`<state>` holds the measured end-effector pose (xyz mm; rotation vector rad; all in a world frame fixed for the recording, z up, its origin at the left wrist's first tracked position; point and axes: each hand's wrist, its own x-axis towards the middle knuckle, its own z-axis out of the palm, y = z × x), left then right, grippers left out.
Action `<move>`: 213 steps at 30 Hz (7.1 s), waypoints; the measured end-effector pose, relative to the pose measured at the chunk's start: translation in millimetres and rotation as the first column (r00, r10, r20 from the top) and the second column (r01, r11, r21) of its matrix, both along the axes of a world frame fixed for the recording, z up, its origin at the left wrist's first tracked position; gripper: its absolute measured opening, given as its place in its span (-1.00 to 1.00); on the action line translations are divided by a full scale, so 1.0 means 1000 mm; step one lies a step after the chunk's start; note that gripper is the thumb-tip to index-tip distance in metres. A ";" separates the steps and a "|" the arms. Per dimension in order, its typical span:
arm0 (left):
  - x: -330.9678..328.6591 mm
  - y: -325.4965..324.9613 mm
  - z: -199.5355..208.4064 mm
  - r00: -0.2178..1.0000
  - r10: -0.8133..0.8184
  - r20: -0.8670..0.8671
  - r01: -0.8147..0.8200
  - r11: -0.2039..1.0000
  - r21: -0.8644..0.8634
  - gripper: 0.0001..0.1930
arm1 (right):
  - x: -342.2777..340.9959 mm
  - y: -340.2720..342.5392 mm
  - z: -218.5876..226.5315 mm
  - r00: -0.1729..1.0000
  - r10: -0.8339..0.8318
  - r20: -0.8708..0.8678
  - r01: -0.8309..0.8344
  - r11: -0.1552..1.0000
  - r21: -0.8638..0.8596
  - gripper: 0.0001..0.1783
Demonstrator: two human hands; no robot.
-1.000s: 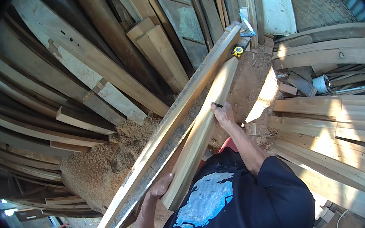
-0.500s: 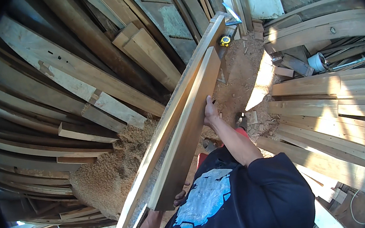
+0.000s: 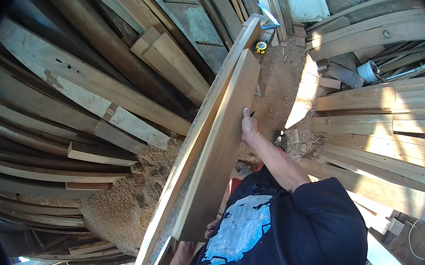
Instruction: The person marks a wooden beam using a square ruler and a pencil, aligns wooden planks against the beam to trace lines, and measures the beam using a tape measure.
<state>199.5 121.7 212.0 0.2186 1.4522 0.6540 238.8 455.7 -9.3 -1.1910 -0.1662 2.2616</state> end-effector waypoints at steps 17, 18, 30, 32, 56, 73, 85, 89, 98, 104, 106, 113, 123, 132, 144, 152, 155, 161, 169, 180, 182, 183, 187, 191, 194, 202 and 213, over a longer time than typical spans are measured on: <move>-0.037 -0.011 -0.003 0.783 -0.360 -0.507 0.351 0.929 -0.119 -0.31 | 0.101 0.094 0.076 0.721 -0.128 0.681 -0.618 0.327 0.715 -0.67; -0.039 -0.004 0.004 0.742 -0.407 -0.533 0.396 0.907 -0.142 -0.30 | 0.099 0.088 0.108 0.765 0.031 0.644 -0.628 0.259 0.734 -0.72; -0.042 -0.003 0.014 0.778 -0.426 -0.462 0.441 0.894 -0.083 -0.15 | 0.037 0.035 0.101 0.567 0.313 0.762 -0.768 -0.132 0.626 -0.80; -0.040 -0.003 0.013 0.790 -0.421 -0.446 0.430 0.899 -0.087 -0.14 | 0.043 0.040 0.098 0.633 0.324 0.703 -0.719 -0.091 0.689 -0.79; -0.056 -0.028 -0.023 0.975 -0.074 -0.210 0.135 0.947 0.291 -0.17 | 0.105 0.025 0.015 0.904 0.425 -0.040 -0.427 0.902 -0.063 -0.36; -0.073 -0.044 -0.081 0.726 -0.171 -0.666 0.215 0.977 -0.017 -0.36 | 0.042 0.023 0.154 0.993 0.093 -0.074 -0.039 0.843 0.537 -0.55; -0.023 0.055 -0.082 0.971 0.209 -0.115 -0.069 0.706 0.705 -0.28 | -0.074 0.013 0.290 0.070 0.713 -0.698 -0.106 0.701 0.705 -0.30; -0.039 0.016 -0.063 0.943 0.322 0.083 -0.245 0.507 0.826 -0.04 | -0.076 0.018 0.275 0.646 0.537 -0.543 -0.036 0.731 0.681 -0.37; -0.088 -0.076 -0.042 0.628 0.700 -0.340 -0.148 0.537 0.831 -0.38 | -0.150 -0.064 0.310 0.719 0.566 -0.403 0.040 0.545 0.837 -0.25; -0.137 -0.076 -0.124 0.365 0.685 -0.630 -0.142 0.710 0.690 -0.60 | -0.180 -0.136 0.332 0.719 0.647 -0.253 0.093 0.271 0.958 -0.24; -0.159 -0.057 -0.114 0.433 0.527 -0.731 -0.120 0.837 0.533 -0.56 | -0.180 -0.140 0.329 0.766 0.606 -0.215 0.097 0.221 0.970 -0.40; -0.167 -0.048 -0.142 0.377 0.415 -0.828 -0.085 0.906 0.415 -0.61 | -0.204 -0.154 0.301 0.711 0.694 -0.114 0.086 0.075 0.994 -0.51; -0.155 -0.045 -0.201 0.297 0.440 -0.847 -0.188 0.897 0.400 -0.64 | -0.203 -0.161 0.273 0.645 0.759 -0.089 0.024 0.096 0.995 -0.31; -0.155 -0.035 -0.214 0.339 0.511 -0.790 -0.274 0.857 0.437 -0.68 | -0.200 -0.155 0.272 0.673 0.733 -0.099 0.033 0.104 0.994 -0.31; -0.153 -0.034 -0.212 0.156 0.445 -0.882 -0.072 0.895 0.439 -0.74 | -0.198 -0.157 0.271 0.679 0.728 -0.099 0.048 0.091 0.995 -0.32; -0.152 -0.035 -0.212 0.227 0.464 -0.857 -0.102 0.886 0.453 -0.73 | -0.198 -0.151 0.266 0.671 0.740 -0.035 0.054 -0.001 0.999 -0.29; -0.152 -0.036 -0.214 0.216 0.486 -0.847 -0.126 0.874 0.469 -0.72 | -0.195 -0.155 0.270 0.692 0.719 -0.071 0.045 0.056 0.997 -0.32; -0.153 -0.038 -0.212 0.206 0.472 -0.857 -0.074 0.881 0.468 -0.71 | -0.194 -0.153 0.266 0.678 0.730 -0.088 0.057 0.067 0.996 -0.33; -0.151 -0.032 -0.207 0.205 0.484 -0.851 -0.096 0.875 0.475 -0.70 | -0.192 -0.149 0.265 0.719 0.693 -0.041 0.101 -0.047 0.994 -0.38; -0.148 -0.039 -0.223 0.110 0.416 -0.903 -0.064 0.909 0.411 -0.60 | -0.193 -0.149 0.263 0.750 0.660 -0.045 0.130 -0.080 0.988 -0.38; -0.152 -0.046 -0.228 0.272 0.386 -0.882 -0.035 0.919 0.392 -0.54 | -0.192 -0.146 0.261 0.753 0.658 -0.026 0.122 -0.100 0.987 -0.38; -0.153 -0.056 -0.235 0.268 0.385 -0.883 -0.043 0.921 0.388 -0.54 | -0.193 -0.148 0.260 0.735 0.677 -0.029 0.116 -0.083 0.990 -0.37; -0.152 -0.075 -0.247 0.170 0.343 -0.924 0.004 0.937 0.349 -0.40 | -0.193 -0.154 0.265 0.714 0.699 -0.042 0.081 -0.022 0.997 -0.33; -0.147 -0.046 -0.219 0.186 0.242 -0.952 -0.067 0.970 0.233 -0.47 | -0.194 -0.146 0.260 0.737 0.675 -0.018 0.053 -0.031 0.998 -0.29; -0.151 -0.044 -0.213 0.284 0.325 -0.902 -0.148 0.944 0.293 -0.60 | -0.195 -0.148 0.262 0.729 0.684 -0.027 0.107 -0.075 0.991 -0.28; -0.155 -0.072 -0.246 0.298 0.376 -0.877 -0.134 0.927 0.351 -0.37 | -0.193 -0.163 0.266 0.758 0.650 -0.052 0.069 -0.002 0.998 -0.29; -0.128 -0.099 -0.225 0.055 0.017 -0.998 -0.285 0.959 0.001 0.04 | -0.189 -0.108 0.179 0.911 0.399 0.107 0.017 -0.294 0.956 -0.26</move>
